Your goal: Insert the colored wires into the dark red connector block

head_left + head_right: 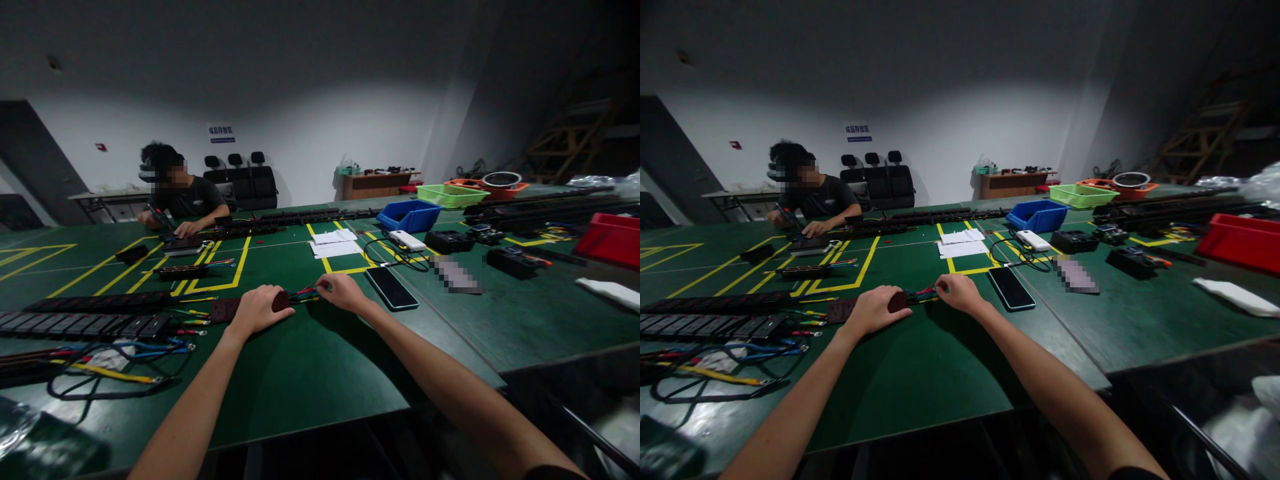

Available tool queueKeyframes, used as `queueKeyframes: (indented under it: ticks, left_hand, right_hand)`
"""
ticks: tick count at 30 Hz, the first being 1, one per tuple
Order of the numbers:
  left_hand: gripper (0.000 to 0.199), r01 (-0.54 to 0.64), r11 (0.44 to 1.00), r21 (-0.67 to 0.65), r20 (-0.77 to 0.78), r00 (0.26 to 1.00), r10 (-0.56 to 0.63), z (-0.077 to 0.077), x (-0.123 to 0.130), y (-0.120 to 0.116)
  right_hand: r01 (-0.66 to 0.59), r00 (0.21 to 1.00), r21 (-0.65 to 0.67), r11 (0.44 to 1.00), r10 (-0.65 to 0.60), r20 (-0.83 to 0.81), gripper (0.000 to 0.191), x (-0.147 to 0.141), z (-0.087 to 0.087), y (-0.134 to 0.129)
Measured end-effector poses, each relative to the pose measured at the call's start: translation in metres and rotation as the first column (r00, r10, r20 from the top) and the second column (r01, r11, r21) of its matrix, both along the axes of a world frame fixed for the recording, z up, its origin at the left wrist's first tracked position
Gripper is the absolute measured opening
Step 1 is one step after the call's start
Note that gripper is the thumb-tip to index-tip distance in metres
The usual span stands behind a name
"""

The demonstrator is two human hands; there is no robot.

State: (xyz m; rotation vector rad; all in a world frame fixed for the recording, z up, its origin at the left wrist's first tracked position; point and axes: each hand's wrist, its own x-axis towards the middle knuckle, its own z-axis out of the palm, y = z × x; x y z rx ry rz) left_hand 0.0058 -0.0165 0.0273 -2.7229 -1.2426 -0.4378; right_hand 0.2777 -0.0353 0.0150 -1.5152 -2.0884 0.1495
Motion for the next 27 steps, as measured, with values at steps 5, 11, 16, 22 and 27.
queueKeyframes:
  ticks: [5,11,16,22,27]
  left_hand:
    - [0.058,-0.005,1.0,-0.004,-0.012,1.0,0.005,-0.001,0.0,0.001]
    - [0.056,-0.001,1.0,0.009,-0.004,1.0,0.001,-0.001,0.001,0.0]
    - [0.057,-0.004,1.0,0.007,0.015,1.0,0.004,-0.002,0.001,-0.001]
    - [0.058,0.004,1.0,0.004,0.019,1.0,-0.004,-0.002,0.001,0.0]
    - [0.058,0.001,1.0,0.009,-0.008,1.0,-0.001,-0.001,0.0,0.0]
  right_hand:
    - [0.023,0.999,-0.086,0.996,-0.02,0.035,0.026,-0.003,0.001,-0.003]
    - [-0.061,0.987,-0.016,0.998,0.058,-0.15,0.025,-0.003,0.001,-0.001]
    - [-0.041,0.985,-0.005,0.999,0.04,-0.17,0.022,-0.006,0.003,-0.002]
    - [0.26,0.96,-0.045,0.965,-0.263,-0.092,0.029,0.003,0.002,0.003]
    - [0.274,0.962,-0.02,0.961,-0.274,-0.004,0.044,0.004,0.002,0.003]
